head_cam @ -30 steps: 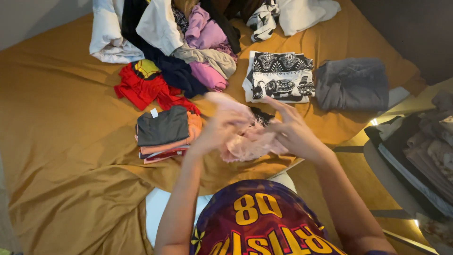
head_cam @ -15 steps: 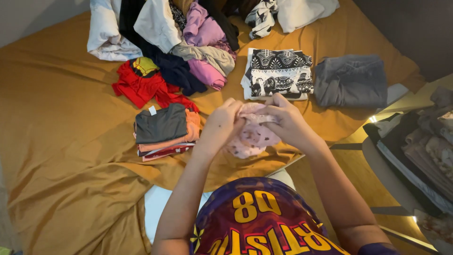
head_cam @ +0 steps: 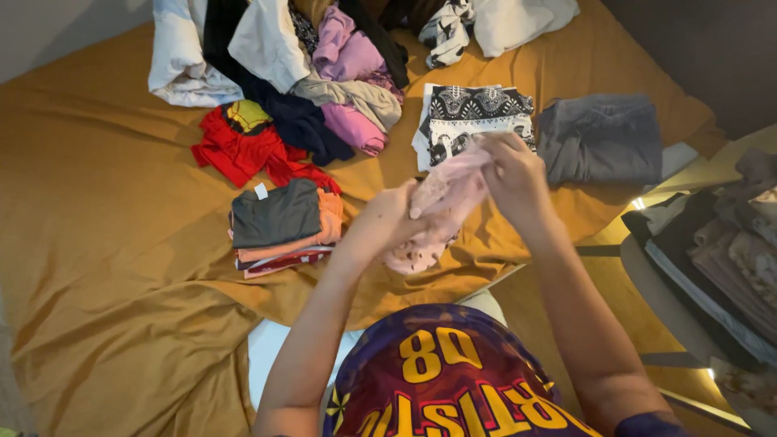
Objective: The person folds various articles of clothing on a bed, including a dark grey pair of pants, a white and black patterned top, a pink polka-dot top, a dark blue top, and a red top. The person smooths and folds each item by hand and places them into a neat stack.
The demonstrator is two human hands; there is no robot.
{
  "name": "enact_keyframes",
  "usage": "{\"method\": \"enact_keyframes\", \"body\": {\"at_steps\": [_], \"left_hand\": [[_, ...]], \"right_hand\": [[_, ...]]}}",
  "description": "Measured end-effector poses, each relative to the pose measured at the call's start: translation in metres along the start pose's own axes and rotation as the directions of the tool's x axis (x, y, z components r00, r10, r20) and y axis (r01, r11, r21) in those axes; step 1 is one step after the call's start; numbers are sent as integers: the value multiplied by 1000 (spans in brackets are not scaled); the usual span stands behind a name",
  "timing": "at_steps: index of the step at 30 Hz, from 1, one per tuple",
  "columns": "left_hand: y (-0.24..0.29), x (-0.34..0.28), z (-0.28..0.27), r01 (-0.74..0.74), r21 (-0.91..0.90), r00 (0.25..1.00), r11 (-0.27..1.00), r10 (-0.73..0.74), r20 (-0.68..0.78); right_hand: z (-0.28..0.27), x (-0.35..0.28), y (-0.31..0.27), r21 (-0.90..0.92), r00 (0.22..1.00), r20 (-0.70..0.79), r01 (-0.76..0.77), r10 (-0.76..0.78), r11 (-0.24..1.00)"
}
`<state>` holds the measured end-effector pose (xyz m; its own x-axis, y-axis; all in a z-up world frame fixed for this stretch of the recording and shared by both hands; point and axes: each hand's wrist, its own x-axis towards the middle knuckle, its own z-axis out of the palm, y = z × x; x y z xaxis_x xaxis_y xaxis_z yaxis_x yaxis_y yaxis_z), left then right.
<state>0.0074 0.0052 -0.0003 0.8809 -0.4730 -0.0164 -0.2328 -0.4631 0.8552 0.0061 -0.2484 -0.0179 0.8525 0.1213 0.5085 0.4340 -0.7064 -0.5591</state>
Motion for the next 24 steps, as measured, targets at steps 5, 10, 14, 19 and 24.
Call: {"method": "enact_keyframes", "body": {"at_steps": [5,10,14,19,24], "left_hand": [[-83,26,25,32,-8,979,999,-33,-201],[17,13,5,173,-291,967,941,-106,232],[22,18,-6,-196,106,964,975,171,205],[-69,26,8,-55,326,946,944,-55,319],[-236,23,67,142,95,877,985,-169,451]], "right_hand": [[14,2,4,271,996,10,-85,85,959],[36,-19,5,438,726,688,-414,-1,798],[22,-19,25,25,406,823,-725,397,689],[9,-2,21,322,623,714,-697,319,640],[40,-20,68,59,403,812,-775,422,629]]}}
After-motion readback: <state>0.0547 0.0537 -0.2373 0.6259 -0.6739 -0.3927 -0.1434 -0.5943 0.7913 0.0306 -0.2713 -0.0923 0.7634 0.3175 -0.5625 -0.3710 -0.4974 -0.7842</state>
